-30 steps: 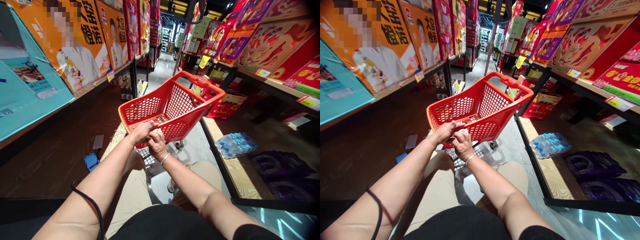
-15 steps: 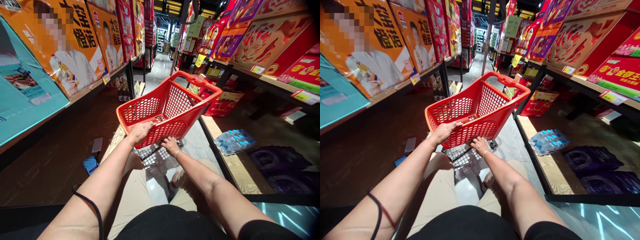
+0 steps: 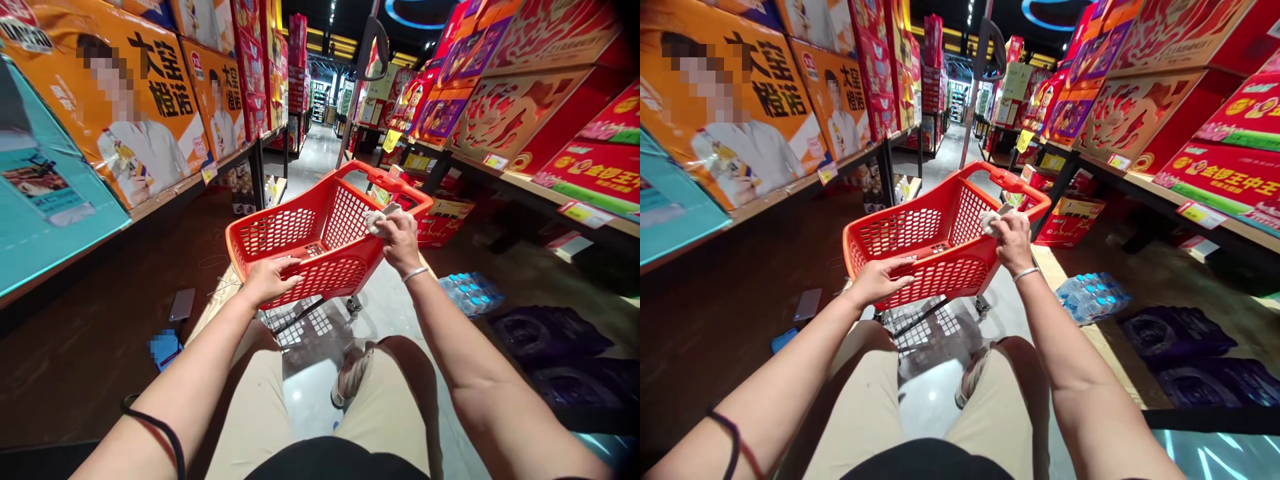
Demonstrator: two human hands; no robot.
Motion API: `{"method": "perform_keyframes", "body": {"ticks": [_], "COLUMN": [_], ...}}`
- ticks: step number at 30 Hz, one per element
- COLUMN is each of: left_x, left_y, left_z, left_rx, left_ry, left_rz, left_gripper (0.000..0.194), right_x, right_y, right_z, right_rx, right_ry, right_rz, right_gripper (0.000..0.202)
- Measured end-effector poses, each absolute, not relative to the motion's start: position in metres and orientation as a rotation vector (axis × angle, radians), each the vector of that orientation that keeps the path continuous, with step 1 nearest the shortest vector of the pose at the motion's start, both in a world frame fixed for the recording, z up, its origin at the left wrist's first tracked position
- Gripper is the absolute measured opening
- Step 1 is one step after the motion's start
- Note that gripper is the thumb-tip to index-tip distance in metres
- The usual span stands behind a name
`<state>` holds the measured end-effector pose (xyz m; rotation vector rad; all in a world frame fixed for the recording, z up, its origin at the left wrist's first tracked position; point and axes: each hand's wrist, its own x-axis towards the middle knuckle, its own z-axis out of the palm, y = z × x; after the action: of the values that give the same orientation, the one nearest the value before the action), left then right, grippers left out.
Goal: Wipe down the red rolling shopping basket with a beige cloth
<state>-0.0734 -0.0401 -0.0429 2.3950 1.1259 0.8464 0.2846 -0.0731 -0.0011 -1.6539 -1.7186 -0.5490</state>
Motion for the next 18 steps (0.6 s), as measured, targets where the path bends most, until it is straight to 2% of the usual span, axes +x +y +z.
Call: {"method": "perform_keyframes", "body": {"ticks": [3, 6, 10, 13, 18], "left_x": [-0.073, -0.074, -0.079, -0.084, -0.091], "left_y": [-0.037, -0.029, -0.013, 0.0, 0.014], "left_z": [-0.044, -0.046, -0.052, -0.055, -0.055], "left_rx": [2.418, 2.428, 2.375, 2.322, 2.263], "left_ry": [1.167, 1.254, 1.331, 1.234, 1.113], "left_rz": [0.866, 0.851, 0.852, 0.847, 0.822], "left_gripper": [0.042, 0.042, 0.036, 0.03, 0.031], "right_x": [0.272, 0.232, 0.211, 0.243, 0.323], "right_y": [-0.068, -0.07, -0.069, -0.061, -0.056], "right_z": [0.01, 0.004, 0.013, 0.04, 0.09], "right_rx": [-1.794, -1.733, -1.693, -1.86, -2.213], "right_ry": [-1.828, -2.136, -2.331, -2.282, -2.038], "right_rz": [-0.446, -0.381, -0.44, -0.453, -0.463], "right_gripper": [0.041, 0.037, 0.033, 0.032, 0.029]}}
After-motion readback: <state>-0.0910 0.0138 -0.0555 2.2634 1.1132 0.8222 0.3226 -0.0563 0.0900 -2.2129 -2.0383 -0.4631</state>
